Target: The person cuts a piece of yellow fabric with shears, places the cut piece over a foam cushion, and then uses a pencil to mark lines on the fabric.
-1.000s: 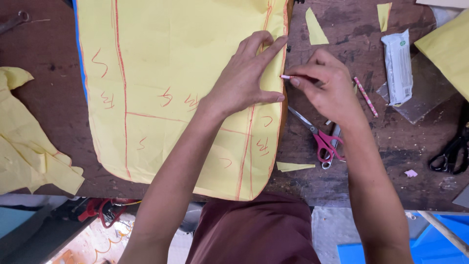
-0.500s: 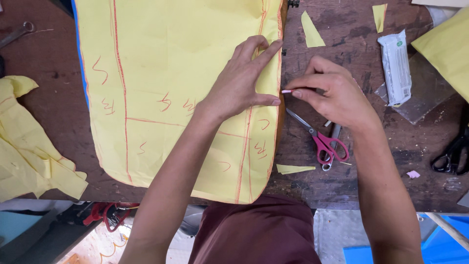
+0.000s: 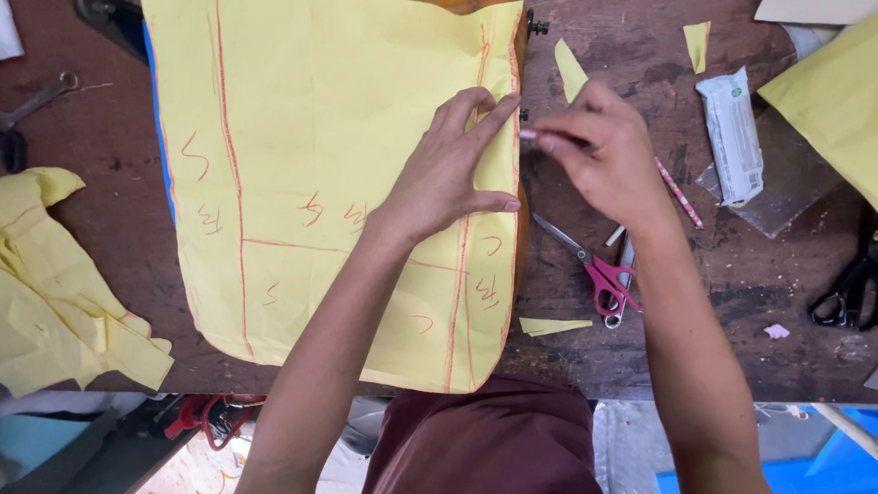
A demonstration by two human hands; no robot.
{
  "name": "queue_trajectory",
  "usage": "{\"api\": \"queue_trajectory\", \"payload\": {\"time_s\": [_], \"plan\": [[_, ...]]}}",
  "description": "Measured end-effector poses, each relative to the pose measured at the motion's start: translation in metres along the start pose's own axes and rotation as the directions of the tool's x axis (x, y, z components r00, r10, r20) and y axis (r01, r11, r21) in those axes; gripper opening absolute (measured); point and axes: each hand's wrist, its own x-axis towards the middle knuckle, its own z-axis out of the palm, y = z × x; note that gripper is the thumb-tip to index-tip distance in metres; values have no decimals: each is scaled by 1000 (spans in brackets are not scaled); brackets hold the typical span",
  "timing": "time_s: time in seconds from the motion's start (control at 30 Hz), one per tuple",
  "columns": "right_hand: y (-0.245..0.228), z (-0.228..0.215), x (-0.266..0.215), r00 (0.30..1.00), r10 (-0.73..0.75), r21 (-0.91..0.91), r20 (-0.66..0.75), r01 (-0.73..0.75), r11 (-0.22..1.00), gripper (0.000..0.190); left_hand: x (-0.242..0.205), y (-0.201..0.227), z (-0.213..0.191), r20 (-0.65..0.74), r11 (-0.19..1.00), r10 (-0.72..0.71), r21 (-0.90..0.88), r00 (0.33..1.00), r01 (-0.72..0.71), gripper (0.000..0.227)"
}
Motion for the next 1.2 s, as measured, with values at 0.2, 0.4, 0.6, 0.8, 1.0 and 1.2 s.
{"api": "queue_trajectory", "payload": {"time_s": [0.2, 0.4, 0.6, 0.8, 1.0, 1.2], "plan": [[31, -22, -89, 905, 296, -32, -307, -321, 947, 18, 1, -5, 4, 13, 1000, -5, 11, 1000, 5, 117], [79, -24, -223, 816, 409, -496, -407, -574, 652, 12, -15, -11, 14, -64, 996, 3, -89, 998, -9, 101], [96, -2, -244, 810, 329, -666, -486, -587, 461, 27, -20, -17, 20, -85, 991, 16, -130, 996, -27, 95], [45, 34, -247, 833, 434, -572, -342, -551, 607, 34, -27, -23, 34, -157, 991, 38, -124, 987, -58, 83], [23, 65, -237, 791, 515, -638, -329, -589, 497, 40, -30, -36, 54, -276, 986, 113, -87, 955, -141, 70], [18, 47, -247, 809, 526, -589, -262, -566, 577, 29, -31, -40, 57, -298, 986, 121, -75, 947, -150, 48]]}}
